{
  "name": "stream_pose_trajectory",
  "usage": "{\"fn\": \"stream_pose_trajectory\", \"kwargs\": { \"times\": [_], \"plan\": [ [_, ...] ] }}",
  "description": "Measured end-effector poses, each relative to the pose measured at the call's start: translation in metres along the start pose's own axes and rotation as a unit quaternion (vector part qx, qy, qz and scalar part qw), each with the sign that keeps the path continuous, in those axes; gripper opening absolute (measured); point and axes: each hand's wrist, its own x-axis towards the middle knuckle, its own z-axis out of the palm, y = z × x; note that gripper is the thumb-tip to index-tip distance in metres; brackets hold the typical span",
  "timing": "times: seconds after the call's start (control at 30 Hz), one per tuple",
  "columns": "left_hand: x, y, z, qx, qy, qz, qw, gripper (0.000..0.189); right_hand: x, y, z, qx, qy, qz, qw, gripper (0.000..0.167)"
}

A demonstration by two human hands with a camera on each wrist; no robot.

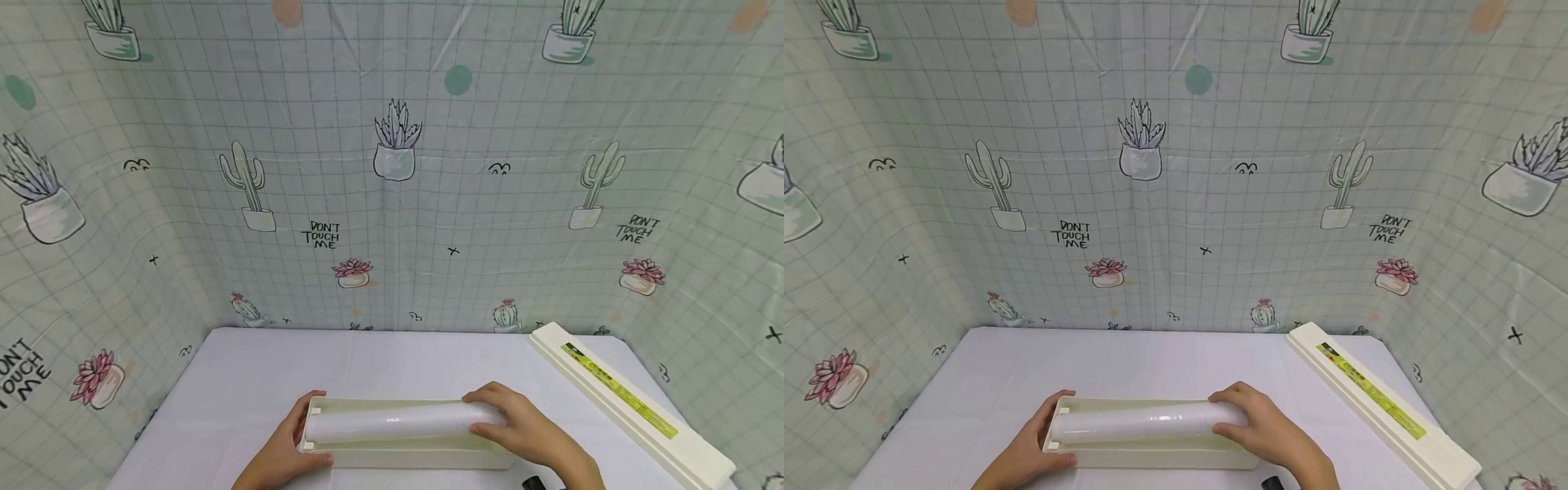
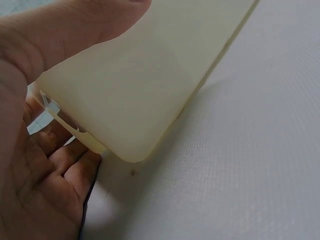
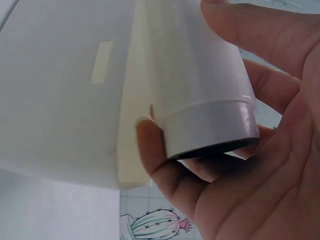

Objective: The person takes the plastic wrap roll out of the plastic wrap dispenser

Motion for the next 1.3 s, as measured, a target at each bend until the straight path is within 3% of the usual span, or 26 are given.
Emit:
{"fn": "stream_pose_trajectory", "kwargs": {
  "times": [0.3,0.4,0.63,1.03,1.17,1.3],
  "plan": [
    [0.0008,-0.0033,0.0016,-0.008,-0.006,0.006,0.9999,0.101,-0.0014,-0.0039,0.0003,0.032,-0.038,0.088,0.9949,0.046],
    [0.0006,-0.0042,0.0023,-0.004,-0.002,0.006,1.0000,0.102,-0.0007,-0.0048,0.0009,0.036,-0.051,0.101,0.9930,0.052],
    [0.0000,-0.0051,0.0025,0.006,0.002,0.009,0.9999,0.101,0.0012,-0.0054,0.0030,0.020,-0.070,0.101,0.9922,0.066],
    [-0.0006,-0.0016,0.0031,-0.001,0.002,0.001,1.0000,0.101,0.0040,-0.0056,0.0061,0.005,-0.055,0.055,0.9970,0.037],
    [-0.0008,-0.0006,0.0026,0.000,0.001,0.000,1.0000,0.100,0.0042,-0.0075,0.0083,0.006,-0.057,0.064,0.9963,0.034],
    [-0.0002,-0.0002,0.0028,0.000,0.001,-0.001,1.0000,0.100,0.0056,-0.0081,0.0095,-0.003,-0.061,0.072,0.9955,0.041]
  ]
}}
